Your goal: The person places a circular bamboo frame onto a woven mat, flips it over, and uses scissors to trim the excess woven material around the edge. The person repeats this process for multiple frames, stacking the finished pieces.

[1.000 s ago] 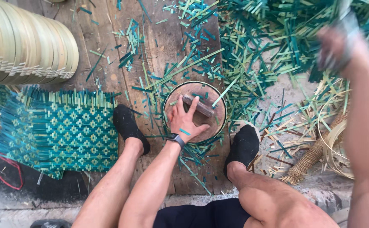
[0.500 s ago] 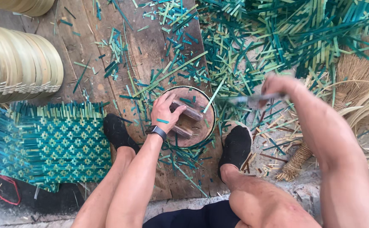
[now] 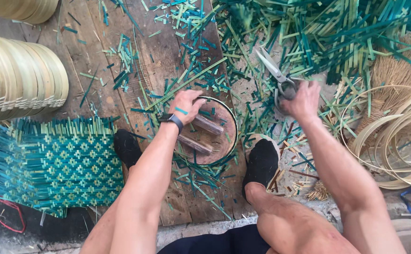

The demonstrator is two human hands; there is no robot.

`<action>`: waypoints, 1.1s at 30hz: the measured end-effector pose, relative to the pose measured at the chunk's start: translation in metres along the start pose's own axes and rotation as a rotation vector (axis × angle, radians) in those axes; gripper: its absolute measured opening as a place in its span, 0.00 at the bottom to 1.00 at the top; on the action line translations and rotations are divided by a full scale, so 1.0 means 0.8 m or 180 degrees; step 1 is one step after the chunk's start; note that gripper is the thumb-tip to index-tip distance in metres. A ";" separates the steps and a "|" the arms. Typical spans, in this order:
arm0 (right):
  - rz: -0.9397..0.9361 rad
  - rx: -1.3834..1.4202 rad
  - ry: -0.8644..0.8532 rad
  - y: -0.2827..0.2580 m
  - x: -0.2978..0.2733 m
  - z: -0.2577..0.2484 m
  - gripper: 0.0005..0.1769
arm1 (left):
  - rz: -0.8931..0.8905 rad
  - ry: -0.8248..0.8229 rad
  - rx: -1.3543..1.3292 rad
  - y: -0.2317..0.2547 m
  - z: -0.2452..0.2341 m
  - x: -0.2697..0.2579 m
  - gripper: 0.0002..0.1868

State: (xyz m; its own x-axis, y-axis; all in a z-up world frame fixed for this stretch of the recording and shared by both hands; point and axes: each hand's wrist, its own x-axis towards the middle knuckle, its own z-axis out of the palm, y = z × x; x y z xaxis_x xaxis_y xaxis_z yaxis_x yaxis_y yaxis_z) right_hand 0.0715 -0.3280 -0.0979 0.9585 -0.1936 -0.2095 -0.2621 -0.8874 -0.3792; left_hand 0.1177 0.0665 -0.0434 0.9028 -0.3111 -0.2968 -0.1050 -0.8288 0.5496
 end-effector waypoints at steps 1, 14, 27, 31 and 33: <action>-0.0200 -0.0015 0.0201 -0.010 -0.014 -0.004 0.42 | -0.0137 -0.0311 0.0056 0.000 0.002 0.013 0.19; 0.1030 0.2423 -0.1996 -0.129 -0.081 0.051 0.14 | -0.1097 -0.1089 -0.0343 0.043 0.002 0.072 0.10; 0.0656 0.1973 -0.1888 -0.132 -0.142 0.021 0.23 | -0.2371 -0.0334 -0.1636 -0.144 0.019 -0.108 0.16; 0.0777 0.2301 -0.1921 -0.134 -0.149 0.031 0.22 | -0.2526 0.0212 -0.2027 -0.162 0.045 -0.121 0.17; 0.0570 0.2223 -0.1702 -0.130 -0.148 0.033 0.21 | -0.2516 0.0377 -0.1840 -0.156 0.054 -0.117 0.16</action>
State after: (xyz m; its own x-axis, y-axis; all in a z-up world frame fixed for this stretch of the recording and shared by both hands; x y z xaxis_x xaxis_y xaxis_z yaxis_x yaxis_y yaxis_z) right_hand -0.0177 -0.2013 -0.0576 0.7619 0.0709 -0.6438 -0.5786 -0.3722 -0.7258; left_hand 0.0285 0.1792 -0.1182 0.6645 0.3093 -0.6803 0.7382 -0.4134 0.5331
